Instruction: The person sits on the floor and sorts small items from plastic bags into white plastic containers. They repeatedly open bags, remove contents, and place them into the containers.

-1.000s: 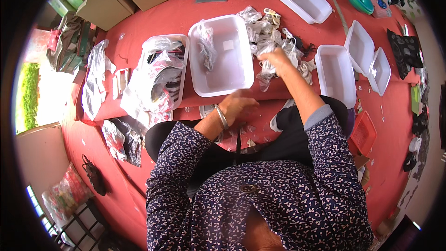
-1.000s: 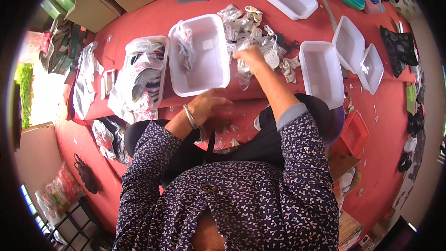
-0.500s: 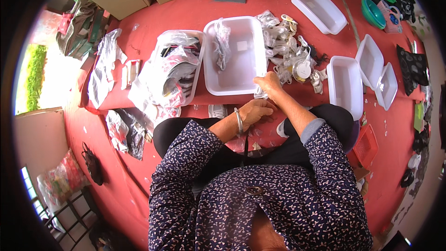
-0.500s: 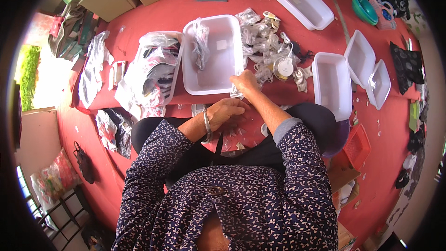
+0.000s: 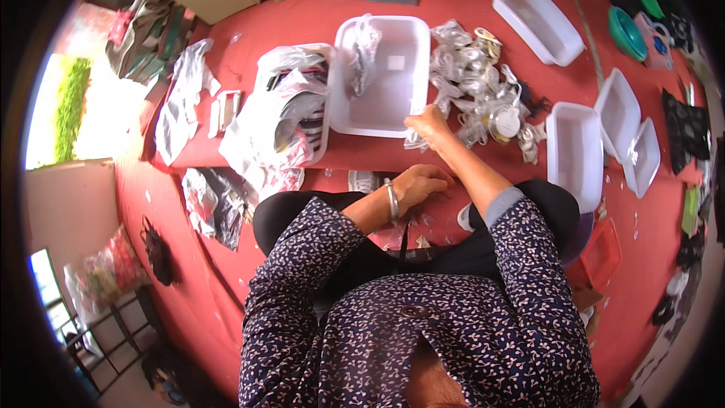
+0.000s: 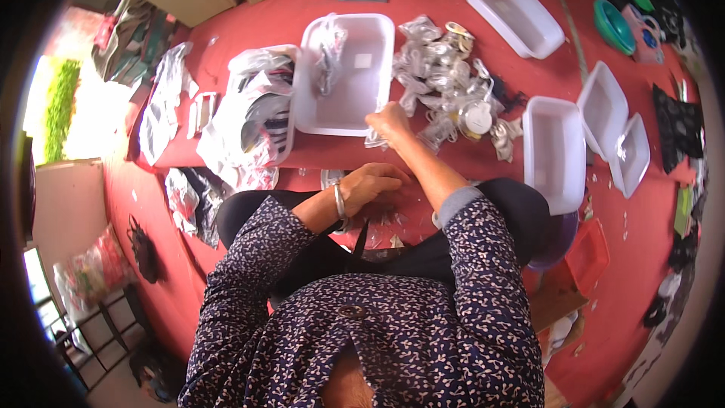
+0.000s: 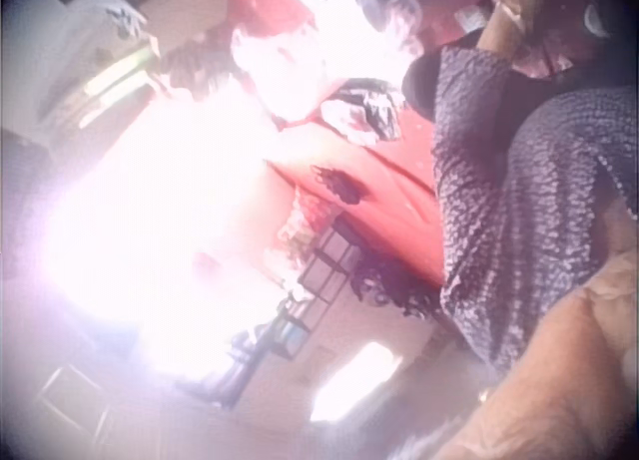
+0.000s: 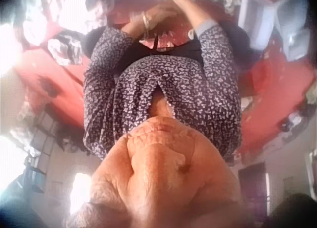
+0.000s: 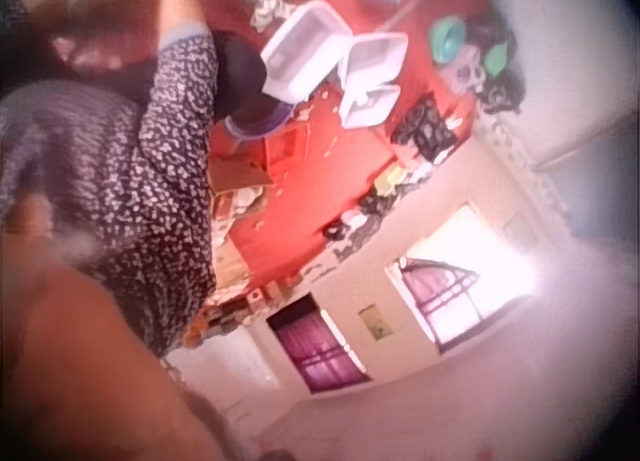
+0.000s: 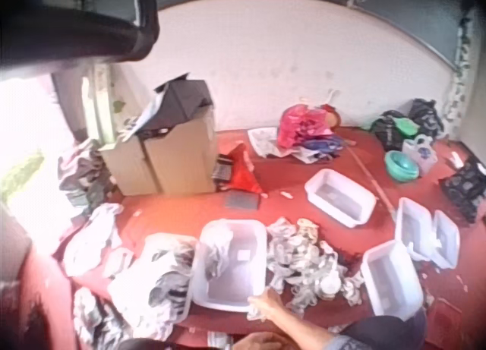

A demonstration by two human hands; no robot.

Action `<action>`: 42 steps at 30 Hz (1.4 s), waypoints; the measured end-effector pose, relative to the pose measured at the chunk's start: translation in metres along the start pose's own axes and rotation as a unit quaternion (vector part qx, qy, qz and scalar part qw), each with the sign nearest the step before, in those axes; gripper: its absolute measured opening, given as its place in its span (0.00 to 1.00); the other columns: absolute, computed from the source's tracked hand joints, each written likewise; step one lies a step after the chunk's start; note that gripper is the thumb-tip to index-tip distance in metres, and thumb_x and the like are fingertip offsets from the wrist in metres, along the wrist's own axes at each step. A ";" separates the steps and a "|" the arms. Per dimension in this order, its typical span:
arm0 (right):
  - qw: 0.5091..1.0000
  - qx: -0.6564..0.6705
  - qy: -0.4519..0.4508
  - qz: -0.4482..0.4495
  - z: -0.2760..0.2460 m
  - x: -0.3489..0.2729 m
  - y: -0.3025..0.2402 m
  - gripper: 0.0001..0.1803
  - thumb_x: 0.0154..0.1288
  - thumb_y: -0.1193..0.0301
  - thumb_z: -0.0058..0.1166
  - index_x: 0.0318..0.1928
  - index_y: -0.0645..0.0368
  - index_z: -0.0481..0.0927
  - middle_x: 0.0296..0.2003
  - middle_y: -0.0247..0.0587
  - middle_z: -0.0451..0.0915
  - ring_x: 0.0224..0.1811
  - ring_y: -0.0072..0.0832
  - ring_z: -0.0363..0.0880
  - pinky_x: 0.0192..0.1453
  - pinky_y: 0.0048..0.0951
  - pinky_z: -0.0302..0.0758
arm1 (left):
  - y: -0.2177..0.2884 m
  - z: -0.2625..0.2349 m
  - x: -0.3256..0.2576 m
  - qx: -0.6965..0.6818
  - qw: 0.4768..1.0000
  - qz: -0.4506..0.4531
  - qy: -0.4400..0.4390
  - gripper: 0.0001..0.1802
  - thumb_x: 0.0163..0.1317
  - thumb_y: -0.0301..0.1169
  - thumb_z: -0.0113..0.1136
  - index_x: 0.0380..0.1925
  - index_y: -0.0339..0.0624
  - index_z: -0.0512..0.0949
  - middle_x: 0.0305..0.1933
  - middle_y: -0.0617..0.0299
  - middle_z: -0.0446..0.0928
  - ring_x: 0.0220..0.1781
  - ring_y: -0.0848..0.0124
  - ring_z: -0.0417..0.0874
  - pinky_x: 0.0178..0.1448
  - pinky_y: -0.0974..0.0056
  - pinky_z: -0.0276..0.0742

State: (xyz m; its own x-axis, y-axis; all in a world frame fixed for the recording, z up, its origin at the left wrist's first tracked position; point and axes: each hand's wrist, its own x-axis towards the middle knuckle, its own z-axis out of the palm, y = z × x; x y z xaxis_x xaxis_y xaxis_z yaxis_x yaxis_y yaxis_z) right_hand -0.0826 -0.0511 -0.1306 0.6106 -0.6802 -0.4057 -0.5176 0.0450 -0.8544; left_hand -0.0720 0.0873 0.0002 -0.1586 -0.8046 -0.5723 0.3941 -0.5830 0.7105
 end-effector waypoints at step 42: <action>0.988 -0.130 0.061 -0.057 -0.164 0.099 -0.018 0.05 0.35 0.78 0.54 0.20 0.64 0.78 0.18 0.38 0.77 0.19 0.22 0.74 0.25 0.23 0.69 | -0.005 0.001 0.017 0.062 0.996 0.055 -0.013 0.14 0.52 0.28 0.48 0.37 0.30 0.73 0.31 0.56 0.76 0.34 0.72 0.76 0.39 0.69 0.72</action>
State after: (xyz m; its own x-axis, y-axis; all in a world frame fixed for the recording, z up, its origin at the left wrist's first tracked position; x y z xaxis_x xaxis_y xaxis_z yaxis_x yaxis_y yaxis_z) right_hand -0.1114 -0.2393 -0.1020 0.6052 -0.7541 -0.2551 -0.5957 -0.2165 -0.7735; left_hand -0.0774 0.0770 -0.0128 -0.1440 -0.8659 -0.4790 0.2952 -0.4996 0.8144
